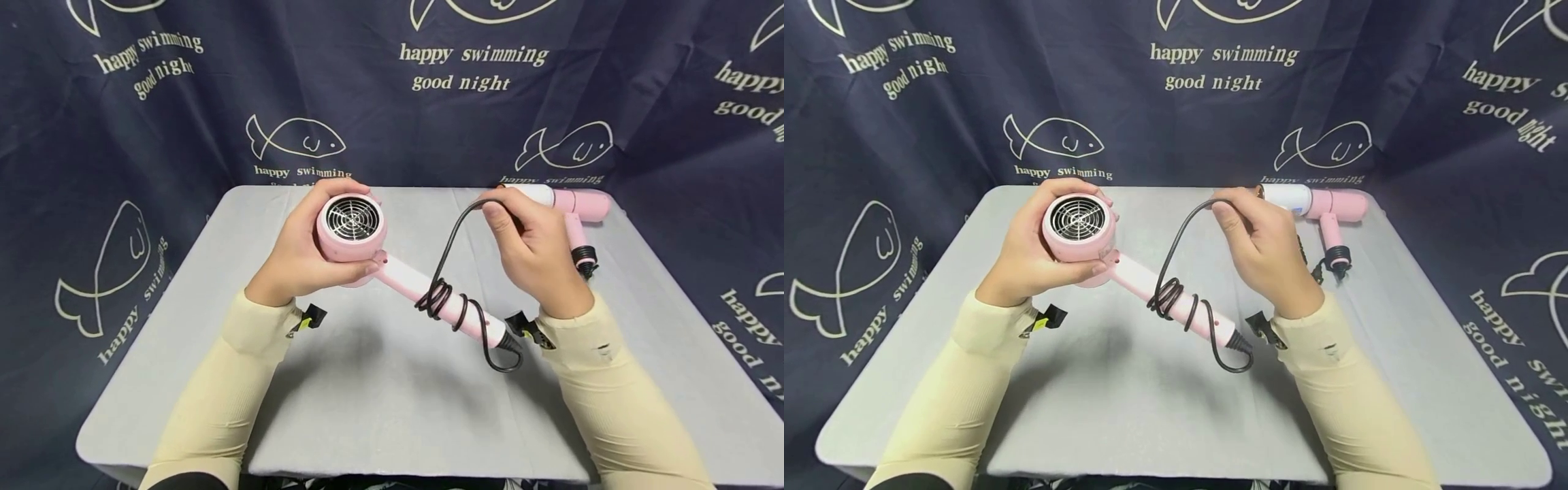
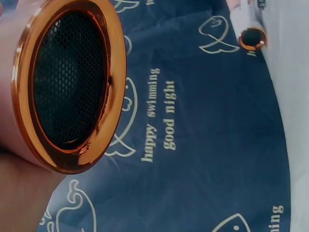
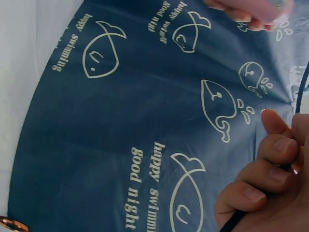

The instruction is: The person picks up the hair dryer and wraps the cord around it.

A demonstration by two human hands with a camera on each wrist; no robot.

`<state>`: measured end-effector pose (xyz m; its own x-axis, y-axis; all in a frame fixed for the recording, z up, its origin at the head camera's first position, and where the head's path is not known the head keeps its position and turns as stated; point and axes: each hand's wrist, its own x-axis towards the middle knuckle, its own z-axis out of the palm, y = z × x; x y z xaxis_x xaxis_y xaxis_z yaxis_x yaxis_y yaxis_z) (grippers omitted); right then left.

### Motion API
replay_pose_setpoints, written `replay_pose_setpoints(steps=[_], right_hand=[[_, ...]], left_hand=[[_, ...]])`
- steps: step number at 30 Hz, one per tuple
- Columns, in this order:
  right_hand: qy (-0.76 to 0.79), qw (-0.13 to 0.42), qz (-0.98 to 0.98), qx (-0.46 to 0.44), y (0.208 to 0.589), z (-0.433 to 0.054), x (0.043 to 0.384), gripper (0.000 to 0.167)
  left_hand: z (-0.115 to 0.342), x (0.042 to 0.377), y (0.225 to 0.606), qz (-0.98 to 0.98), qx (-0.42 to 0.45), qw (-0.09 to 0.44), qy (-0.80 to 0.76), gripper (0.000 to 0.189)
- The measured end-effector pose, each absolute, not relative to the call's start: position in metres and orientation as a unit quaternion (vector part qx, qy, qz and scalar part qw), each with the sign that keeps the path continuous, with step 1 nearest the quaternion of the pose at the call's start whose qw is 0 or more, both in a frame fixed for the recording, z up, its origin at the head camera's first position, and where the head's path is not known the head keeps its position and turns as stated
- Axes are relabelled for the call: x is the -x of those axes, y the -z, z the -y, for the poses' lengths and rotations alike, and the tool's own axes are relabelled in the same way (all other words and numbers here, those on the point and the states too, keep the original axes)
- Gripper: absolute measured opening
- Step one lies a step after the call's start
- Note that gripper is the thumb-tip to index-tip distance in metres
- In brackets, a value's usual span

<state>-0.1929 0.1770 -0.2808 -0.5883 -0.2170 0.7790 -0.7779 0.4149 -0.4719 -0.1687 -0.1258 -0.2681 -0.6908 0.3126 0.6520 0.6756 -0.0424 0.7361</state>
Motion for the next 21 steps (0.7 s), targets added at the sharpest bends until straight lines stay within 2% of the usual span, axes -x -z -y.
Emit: replay_pose_setpoints(steps=[9, 15, 16, 18, 20, 21], right_hand=[[-0.391, 0.270, 0.834, -0.280, 0.312, -0.179, 0.218, 0.014], [-0.345, 0.220, 0.835, -0.368, 0.316, -0.168, 0.215, 0.013], [-0.341, 0.223, 0.825, -0.391, 0.317, -0.164, 0.213, 0.013], [-0.232, 0.275, 0.819, -0.446, 0.320, -0.157, 0.208, 0.014], [-0.223, 0.273, 0.813, -0.464, 0.325, -0.151, 0.207, 0.012], [-0.215, 0.254, 0.823, -0.461, 0.328, -0.148, 0.206, 0.013]], left_hand=[[0.127, 0.178, 0.274, 0.648, 0.371, 0.196, 0.635, 0.082], [0.132, 0.186, 0.277, 0.636, 0.361, 0.262, 0.629, 0.083], [0.133, 0.186, 0.277, 0.636, 0.354, 0.277, 0.627, 0.083], [0.134, 0.186, 0.277, 0.632, 0.338, 0.300, 0.629, 0.083], [0.135, 0.186, 0.277, 0.627, 0.325, 0.317, 0.633, 0.082], [0.136, 0.186, 0.276, 0.624, 0.319, 0.323, 0.636, 0.081]])
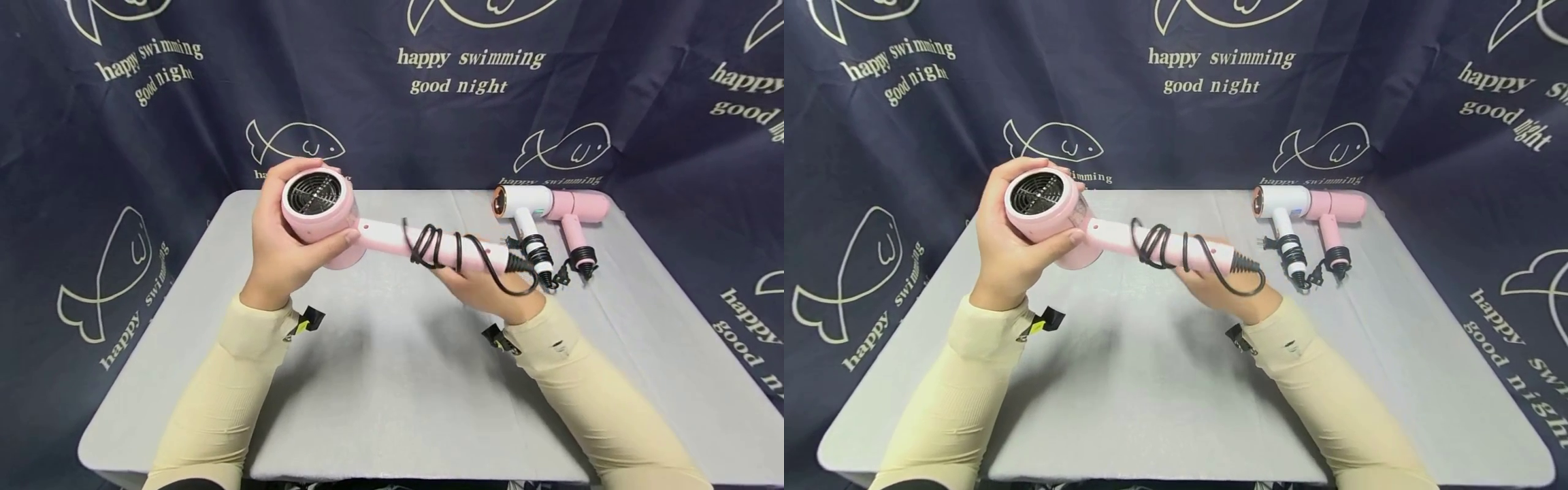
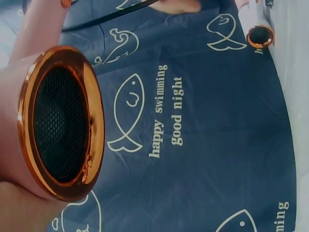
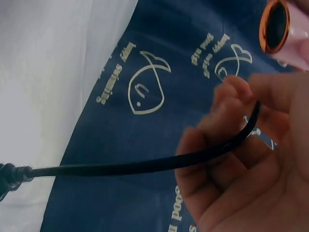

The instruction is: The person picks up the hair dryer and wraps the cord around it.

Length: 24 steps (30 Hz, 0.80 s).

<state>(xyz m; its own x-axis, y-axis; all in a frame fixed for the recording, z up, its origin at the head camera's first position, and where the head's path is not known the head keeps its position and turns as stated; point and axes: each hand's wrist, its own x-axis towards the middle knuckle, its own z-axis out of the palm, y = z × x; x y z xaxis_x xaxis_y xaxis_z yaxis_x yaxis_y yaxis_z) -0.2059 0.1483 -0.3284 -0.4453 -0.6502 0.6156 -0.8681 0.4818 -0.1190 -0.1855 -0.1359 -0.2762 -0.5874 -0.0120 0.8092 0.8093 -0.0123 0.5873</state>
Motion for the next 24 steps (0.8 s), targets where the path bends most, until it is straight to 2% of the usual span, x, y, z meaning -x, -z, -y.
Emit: replay_pose_setpoints(steps=[2, 4, 6, 10, 13, 15, 24], right_hand=[[-0.193, 0.195, 0.844, -0.461, 0.335, -0.146, 0.206, 0.016], [-0.275, 0.084, 0.860, -0.422, 0.336, -0.143, 0.204, 0.016], [-0.240, 0.033, 0.874, -0.421, 0.336, -0.143, 0.200, 0.016], [-0.216, -0.026, 0.873, -0.437, 0.329, -0.139, 0.188, 0.009], [-0.208, -0.036, 0.864, -0.456, 0.324, -0.136, 0.178, 0.016], [-0.204, -0.024, 0.858, -0.470, 0.319, -0.135, 0.170, 0.017], [-0.212, 0.052, 0.831, -0.511, 0.295, -0.140, 0.139, 0.005]], left_hand=[[0.134, 0.181, 0.272, 0.617, 0.309, 0.334, 0.642, 0.077], [0.132, 0.177, 0.267, 0.609, 0.296, 0.354, 0.645, 0.074], [0.130, 0.173, 0.262, 0.601, 0.281, 0.377, 0.646, 0.072], [0.131, 0.174, 0.258, 0.581, 0.248, 0.420, 0.652, 0.070], [0.134, 0.176, 0.257, 0.575, 0.228, 0.444, 0.649, 0.070], [0.136, 0.177, 0.256, 0.576, 0.218, 0.455, 0.644, 0.069], [0.139, 0.182, 0.261, 0.608, 0.204, 0.459, 0.614, 0.069]])
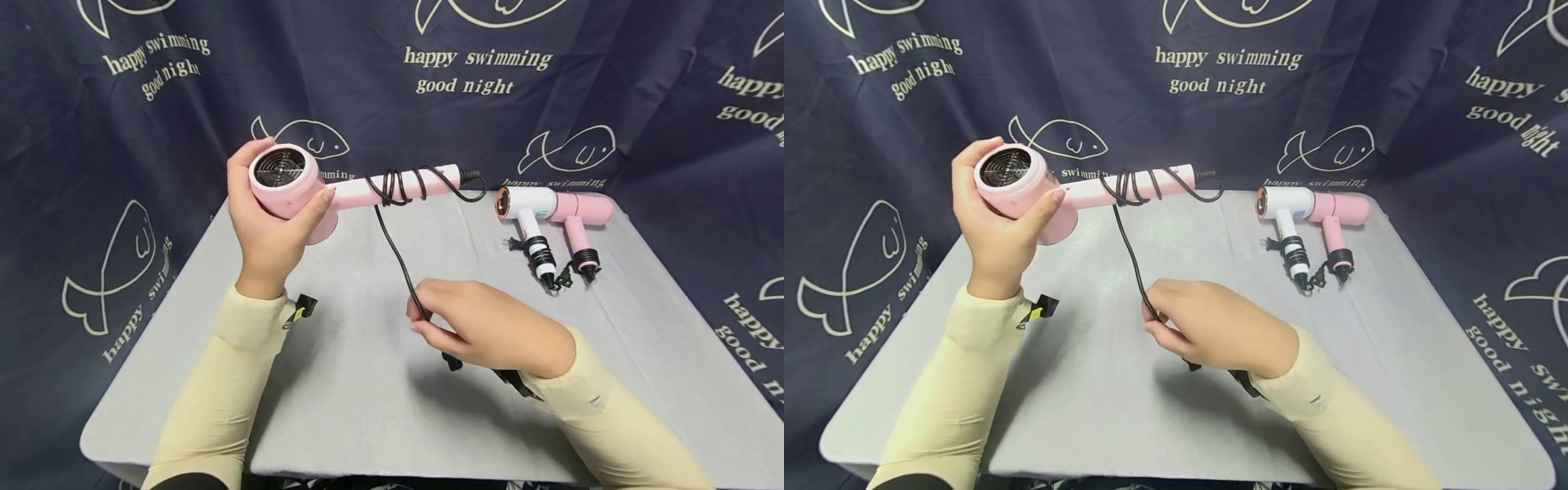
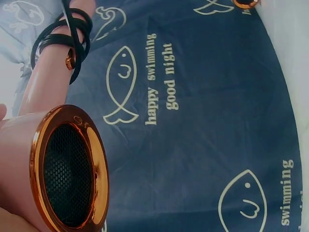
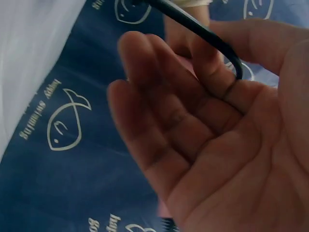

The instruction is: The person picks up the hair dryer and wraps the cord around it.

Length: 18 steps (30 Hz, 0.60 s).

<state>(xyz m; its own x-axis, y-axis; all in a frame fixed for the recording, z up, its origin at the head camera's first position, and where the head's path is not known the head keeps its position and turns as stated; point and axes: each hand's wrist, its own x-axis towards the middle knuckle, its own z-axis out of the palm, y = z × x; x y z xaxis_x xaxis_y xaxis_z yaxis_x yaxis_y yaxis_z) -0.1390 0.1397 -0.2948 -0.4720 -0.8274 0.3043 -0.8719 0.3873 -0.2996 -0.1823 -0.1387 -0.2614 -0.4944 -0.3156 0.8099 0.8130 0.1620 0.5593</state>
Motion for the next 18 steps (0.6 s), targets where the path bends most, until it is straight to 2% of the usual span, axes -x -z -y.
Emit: replay_pose_setpoints(steps=[7, 13, 18], right_hand=[[-0.242, 0.114, 0.819, -0.507, 0.276, -0.153, 0.137, 0.010], [-0.263, 0.208, 0.789, -0.514, 0.270, -0.163, 0.148, 0.017], [-0.264, 0.285, 0.773, -0.502, 0.268, -0.173, 0.162, 0.029]], left_hand=[[0.138, 0.186, 0.269, 0.661, 0.207, 0.425, 0.582, 0.070], [0.132, 0.182, 0.270, 0.715, 0.219, 0.363, 0.556, 0.066], [0.126, 0.179, 0.270, 0.733, 0.277, 0.343, 0.518, 0.067]])
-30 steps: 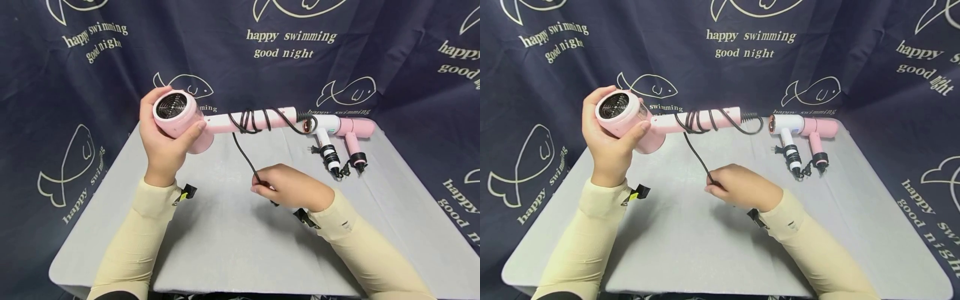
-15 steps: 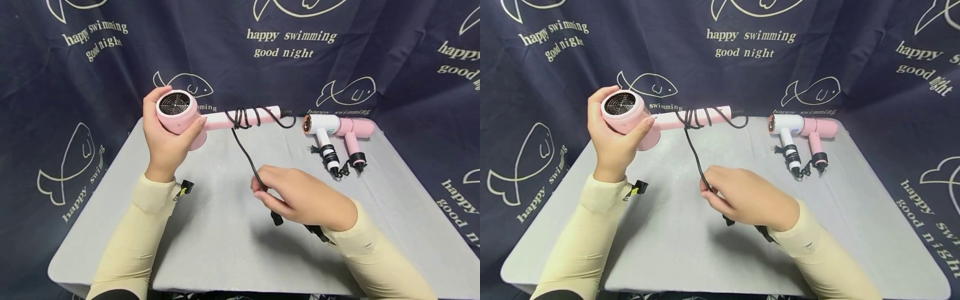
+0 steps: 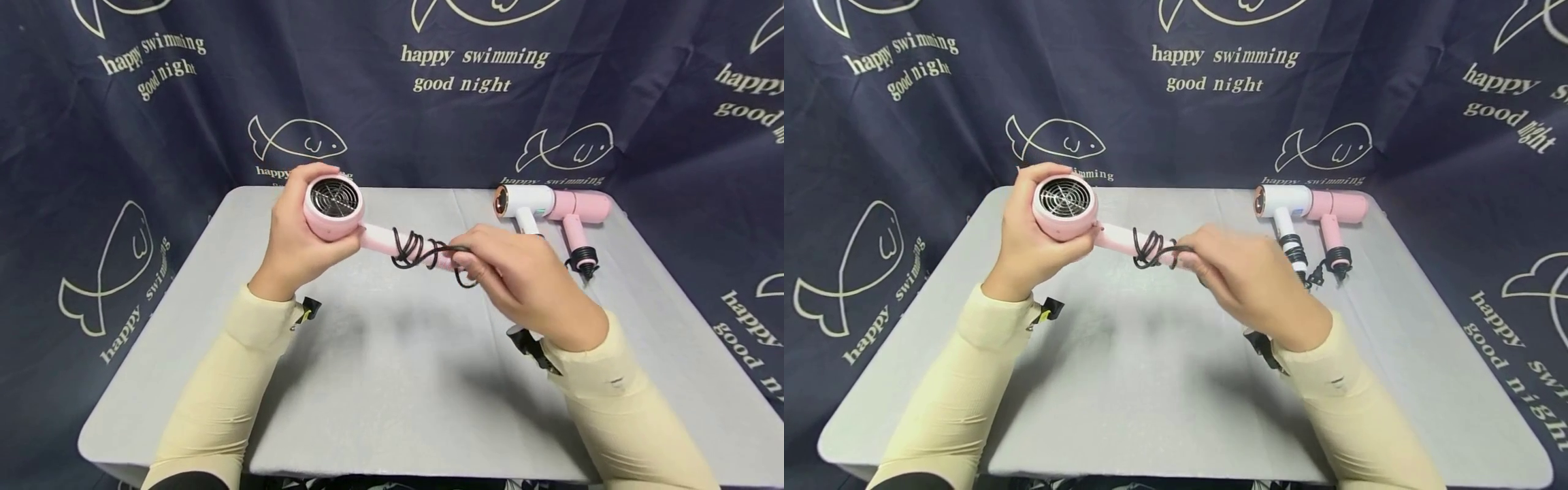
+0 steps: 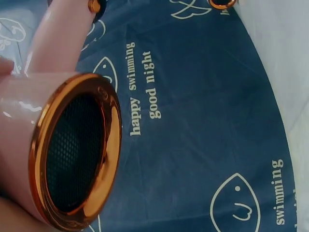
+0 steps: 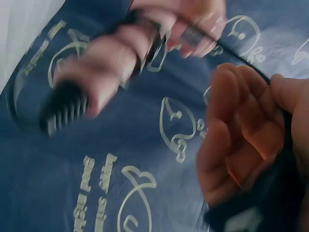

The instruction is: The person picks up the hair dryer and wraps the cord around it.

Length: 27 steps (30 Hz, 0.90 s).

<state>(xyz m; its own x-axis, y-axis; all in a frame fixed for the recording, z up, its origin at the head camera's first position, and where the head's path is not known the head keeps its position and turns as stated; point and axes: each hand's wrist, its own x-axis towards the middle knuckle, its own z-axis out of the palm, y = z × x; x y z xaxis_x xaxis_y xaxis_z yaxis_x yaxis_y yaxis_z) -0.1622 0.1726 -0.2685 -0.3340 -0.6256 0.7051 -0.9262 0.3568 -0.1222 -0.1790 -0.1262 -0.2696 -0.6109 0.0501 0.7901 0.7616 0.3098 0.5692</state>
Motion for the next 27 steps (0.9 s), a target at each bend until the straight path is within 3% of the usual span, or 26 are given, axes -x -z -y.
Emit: replay_pose_setpoints(steps=[3, 7, 11, 16, 24, 27], right_hand=[[-0.261, 0.314, 0.777, -0.478, 0.271, -0.179, 0.172, 0.031], [-0.270, 0.319, 0.798, -0.435, 0.278, -0.185, 0.186, 0.016], [-0.280, 0.305, 0.819, -0.398, 0.286, -0.185, 0.197, 0.004], [-0.300, 0.266, 0.836, -0.374, 0.297, -0.180, 0.204, 0.008], [-0.288, 0.144, 0.874, -0.365, 0.305, -0.163, 0.194, 0.014], [-0.206, 0.171, 0.881, -0.390, 0.315, -0.158, 0.188, 0.012]], left_hand=[[0.125, 0.177, 0.270, 0.725, 0.321, 0.330, 0.513, 0.067], [0.123, 0.174, 0.269, 0.712, 0.364, 0.294, 0.524, 0.066], [0.120, 0.167, 0.266, 0.700, 0.377, 0.254, 0.550, 0.067], [0.120, 0.164, 0.266, 0.666, 0.377, 0.226, 0.602, 0.069], [0.125, 0.175, 0.274, 0.623, 0.349, 0.267, 0.647, 0.073], [0.125, 0.176, 0.274, 0.608, 0.318, 0.292, 0.666, 0.073]])
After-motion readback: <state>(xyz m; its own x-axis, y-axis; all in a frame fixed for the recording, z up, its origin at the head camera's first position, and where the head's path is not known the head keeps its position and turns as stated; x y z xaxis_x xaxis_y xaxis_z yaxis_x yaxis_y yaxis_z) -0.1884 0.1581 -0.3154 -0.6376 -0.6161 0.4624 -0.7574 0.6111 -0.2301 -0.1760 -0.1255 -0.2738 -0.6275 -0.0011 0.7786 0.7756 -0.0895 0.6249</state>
